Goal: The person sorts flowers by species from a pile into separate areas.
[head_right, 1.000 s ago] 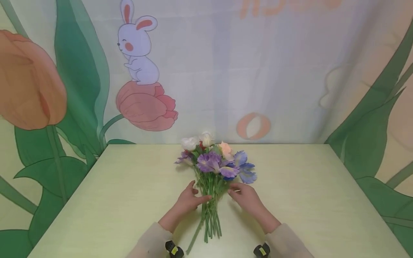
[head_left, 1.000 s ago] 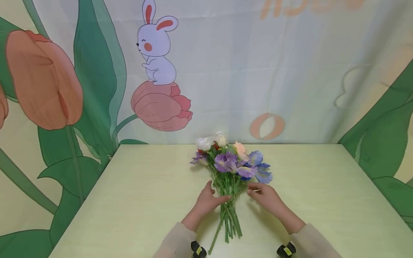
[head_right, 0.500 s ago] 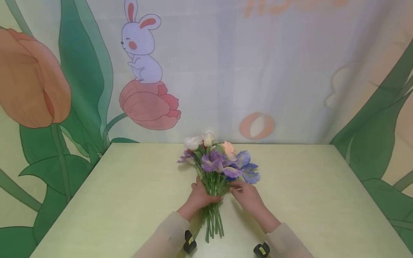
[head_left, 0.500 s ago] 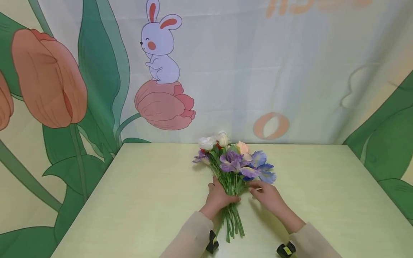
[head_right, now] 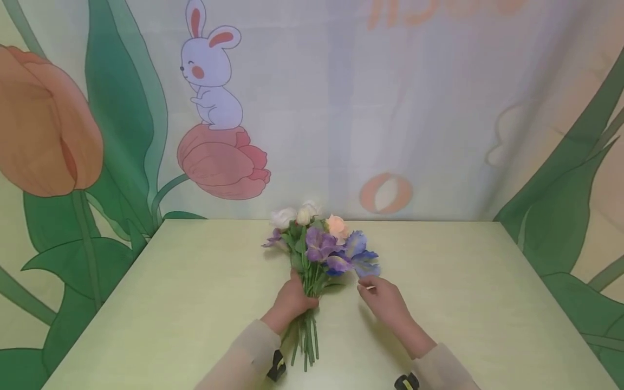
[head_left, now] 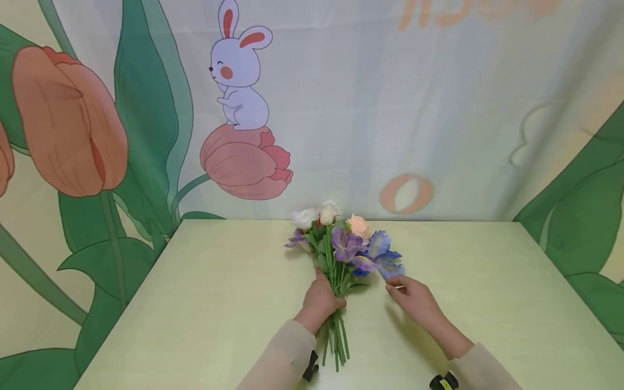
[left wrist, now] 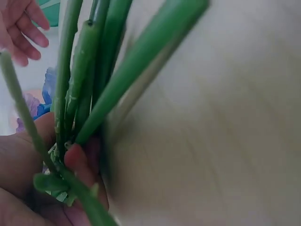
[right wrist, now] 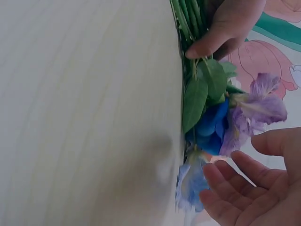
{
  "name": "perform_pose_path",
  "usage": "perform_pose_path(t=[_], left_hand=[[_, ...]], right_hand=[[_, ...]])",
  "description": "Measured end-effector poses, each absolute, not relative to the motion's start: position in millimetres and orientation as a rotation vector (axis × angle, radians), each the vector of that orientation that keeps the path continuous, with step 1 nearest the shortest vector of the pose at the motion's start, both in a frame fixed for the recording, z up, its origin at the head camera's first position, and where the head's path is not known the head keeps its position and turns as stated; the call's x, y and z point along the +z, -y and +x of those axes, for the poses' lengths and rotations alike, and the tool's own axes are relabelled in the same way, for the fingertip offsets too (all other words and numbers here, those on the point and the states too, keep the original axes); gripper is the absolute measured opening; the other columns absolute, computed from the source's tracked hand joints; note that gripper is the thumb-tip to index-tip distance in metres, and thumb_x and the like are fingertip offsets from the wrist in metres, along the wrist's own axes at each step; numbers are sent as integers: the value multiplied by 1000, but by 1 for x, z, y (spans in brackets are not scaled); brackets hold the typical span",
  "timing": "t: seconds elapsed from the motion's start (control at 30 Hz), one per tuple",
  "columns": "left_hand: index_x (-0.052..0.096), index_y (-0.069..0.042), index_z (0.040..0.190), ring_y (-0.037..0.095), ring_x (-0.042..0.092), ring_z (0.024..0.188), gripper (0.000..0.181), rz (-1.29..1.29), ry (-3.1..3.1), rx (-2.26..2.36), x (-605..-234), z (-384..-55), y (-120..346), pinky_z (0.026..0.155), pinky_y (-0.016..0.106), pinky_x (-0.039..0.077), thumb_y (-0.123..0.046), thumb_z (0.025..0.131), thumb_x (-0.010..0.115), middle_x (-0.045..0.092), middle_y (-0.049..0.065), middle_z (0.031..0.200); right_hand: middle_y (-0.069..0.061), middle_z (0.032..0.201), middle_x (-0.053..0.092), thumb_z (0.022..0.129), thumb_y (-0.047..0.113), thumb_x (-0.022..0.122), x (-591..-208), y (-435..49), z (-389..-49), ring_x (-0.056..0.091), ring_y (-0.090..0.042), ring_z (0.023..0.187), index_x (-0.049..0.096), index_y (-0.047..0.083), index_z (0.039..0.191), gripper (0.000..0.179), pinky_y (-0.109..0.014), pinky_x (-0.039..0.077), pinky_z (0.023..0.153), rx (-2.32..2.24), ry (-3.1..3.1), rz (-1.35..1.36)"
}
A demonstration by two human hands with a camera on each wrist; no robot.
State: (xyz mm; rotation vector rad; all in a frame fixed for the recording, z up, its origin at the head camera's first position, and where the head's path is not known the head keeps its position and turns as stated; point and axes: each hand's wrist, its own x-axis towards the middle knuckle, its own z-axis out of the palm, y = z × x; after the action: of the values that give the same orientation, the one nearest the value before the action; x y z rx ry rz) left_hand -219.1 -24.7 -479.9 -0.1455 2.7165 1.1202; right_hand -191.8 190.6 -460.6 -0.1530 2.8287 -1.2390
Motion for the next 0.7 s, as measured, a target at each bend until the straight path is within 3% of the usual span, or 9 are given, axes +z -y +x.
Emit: perform_pose_path(t=[0.37, 0.7], left_hand=[[21, 16, 155, 37, 69, 89, 103, -139, -2757, 1045, -478, -219, 49, 79, 49, 58, -10, 78, 84, 68, 31, 112], [28, 16, 153, 42, 70, 100, 95, -128, -2832, 925, -478, -216, 94, 83, 50, 58, -13, 80, 82, 67, 33, 118]], right_hand=[[-22, 123, 72, 102, 18, 61, -461, -200, -192, 70, -37, 109, 68, -3, 124, 31, -47, 59, 88, -1226, -2864, -172], [-25, 125, 69, 102, 18, 59, -457, -207, -189, 71, -38, 106, 66, -4, 126, 32, -47, 59, 85, -1167, -2884, -190]])
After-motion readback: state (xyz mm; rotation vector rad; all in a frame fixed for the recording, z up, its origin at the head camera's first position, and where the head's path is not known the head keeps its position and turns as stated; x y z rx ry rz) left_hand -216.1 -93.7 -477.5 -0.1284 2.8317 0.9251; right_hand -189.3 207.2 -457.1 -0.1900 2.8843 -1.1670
